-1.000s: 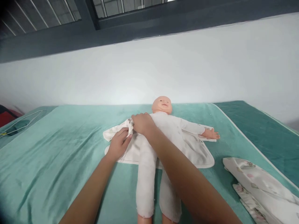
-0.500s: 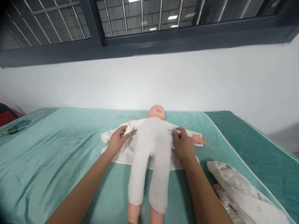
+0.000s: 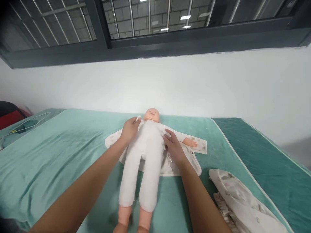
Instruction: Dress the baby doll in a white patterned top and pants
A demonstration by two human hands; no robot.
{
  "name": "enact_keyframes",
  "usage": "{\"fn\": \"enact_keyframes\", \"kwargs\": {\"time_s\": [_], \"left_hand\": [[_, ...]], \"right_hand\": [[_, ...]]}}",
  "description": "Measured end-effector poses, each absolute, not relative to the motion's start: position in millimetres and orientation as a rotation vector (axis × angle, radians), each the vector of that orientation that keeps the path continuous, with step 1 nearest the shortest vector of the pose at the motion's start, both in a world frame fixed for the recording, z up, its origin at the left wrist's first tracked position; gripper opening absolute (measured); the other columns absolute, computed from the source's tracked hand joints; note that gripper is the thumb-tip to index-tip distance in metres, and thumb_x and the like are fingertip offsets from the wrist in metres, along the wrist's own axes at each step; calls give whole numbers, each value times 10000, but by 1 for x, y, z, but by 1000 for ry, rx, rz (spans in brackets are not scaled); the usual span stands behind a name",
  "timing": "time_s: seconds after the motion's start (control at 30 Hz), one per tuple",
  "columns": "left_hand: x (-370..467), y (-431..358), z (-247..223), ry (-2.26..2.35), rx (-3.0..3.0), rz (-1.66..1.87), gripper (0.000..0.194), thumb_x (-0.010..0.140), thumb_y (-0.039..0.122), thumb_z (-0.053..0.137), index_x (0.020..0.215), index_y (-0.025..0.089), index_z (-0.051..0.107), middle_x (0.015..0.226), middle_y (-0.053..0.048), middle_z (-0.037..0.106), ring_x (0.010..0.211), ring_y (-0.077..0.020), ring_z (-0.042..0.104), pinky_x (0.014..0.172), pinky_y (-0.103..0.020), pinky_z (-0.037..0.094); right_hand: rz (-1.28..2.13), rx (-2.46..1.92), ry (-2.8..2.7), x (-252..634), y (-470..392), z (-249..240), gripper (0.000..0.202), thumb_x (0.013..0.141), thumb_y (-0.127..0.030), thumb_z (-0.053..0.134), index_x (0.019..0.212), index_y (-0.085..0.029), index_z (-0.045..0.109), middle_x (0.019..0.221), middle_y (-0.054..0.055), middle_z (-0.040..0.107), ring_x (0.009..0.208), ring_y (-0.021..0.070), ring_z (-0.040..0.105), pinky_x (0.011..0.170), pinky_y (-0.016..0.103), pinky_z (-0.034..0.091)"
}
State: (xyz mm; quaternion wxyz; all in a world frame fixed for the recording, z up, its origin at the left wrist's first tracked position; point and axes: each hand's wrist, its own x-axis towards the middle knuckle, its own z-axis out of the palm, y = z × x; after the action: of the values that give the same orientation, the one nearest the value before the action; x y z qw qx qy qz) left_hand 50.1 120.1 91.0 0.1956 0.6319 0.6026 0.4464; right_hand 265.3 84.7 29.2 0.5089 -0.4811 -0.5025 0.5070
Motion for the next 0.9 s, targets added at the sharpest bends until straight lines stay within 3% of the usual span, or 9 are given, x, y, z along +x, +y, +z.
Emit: {"fn": "enact_keyframes", "kwargs": {"time_s": [0.13,0.2,0.27,0.37,0.47,0.6,0.77,0.83,0.9], "left_hand": [[55,105,121,1606,1660,1078,353,912,330,509,595,180,471,557,28,441,566,-117,406,566,-272,281],[55,88,141,1433,1559,910,301,880,360,566,654,163,571,631,1,547,585,-122,488,549,-258,329],[52,68,160,1217,1482,801,263,849,400,618,806,151,689,905,-76,685,721,-172,629,570,-258,430],[41,44,171,986,1473,844,334,859,445,614,1019,177,732,1254,-132,651,924,-247,695,635,-291,523],[29,32,152,1146,1493,1061,301,893,424,564,1036,213,723,1211,-95,681,1008,-239,670,730,-309,543],[20,21,106,1625,1541,1097,215,866,369,581,922,214,720,1006,-57,711,904,-199,637,841,-339,513],[1,12,62,1503,1547,1007,296,913,357,488,1088,220,683,1075,-83,684,979,-231,644,803,-351,544],[-16,19,40,1823,1675,1148,354,891,261,495,1212,198,627,1261,-127,621,1172,-277,584,944,-426,514],[-37,32,17,2147,1894,1065,468,866,215,527,1331,177,565,1439,-174,503,1362,-359,429,1091,-560,391]], "right_hand": [[1227,-1180,-1218,257,85,27,595,802,-529,643,1328,-270,535,880,-16,655,684,148,542,573,254,420],[1211,-1206,-1209,257,85,28,595,799,-522,642,1321,-255,542,781,-34,619,617,136,490,539,247,394],[1203,-1220,-1202,257,84,29,605,791,-524,649,1318,-246,546,778,-33,622,608,131,481,537,246,397],[1205,-1219,-1209,257,83,30,619,791,-536,646,1328,-249,535,883,-7,674,673,144,542,591,261,448],[1168,-1242,-1228,257,82,28,580,811,-528,617,1319,-258,543,957,8,696,720,161,580,632,280,476],[1133,-1286,-1243,258,82,26,550,836,-515,600,1313,-246,554,1021,27,705,793,176,614,691,298,498],[1136,-1292,-1247,258,83,25,545,855,-493,589,1337,-247,536,1104,40,708,892,196,632,782,328,500],[1149,-1286,-1241,259,83,25,532,858,-481,588,1334,-248,537,1151,46,703,982,211,637,847,339,495],[1157,-1273,-1238,259,83,25,523,859,-474,587,1329,-250,540,1206,52,690,1051,222,632,898,350,483]]}}
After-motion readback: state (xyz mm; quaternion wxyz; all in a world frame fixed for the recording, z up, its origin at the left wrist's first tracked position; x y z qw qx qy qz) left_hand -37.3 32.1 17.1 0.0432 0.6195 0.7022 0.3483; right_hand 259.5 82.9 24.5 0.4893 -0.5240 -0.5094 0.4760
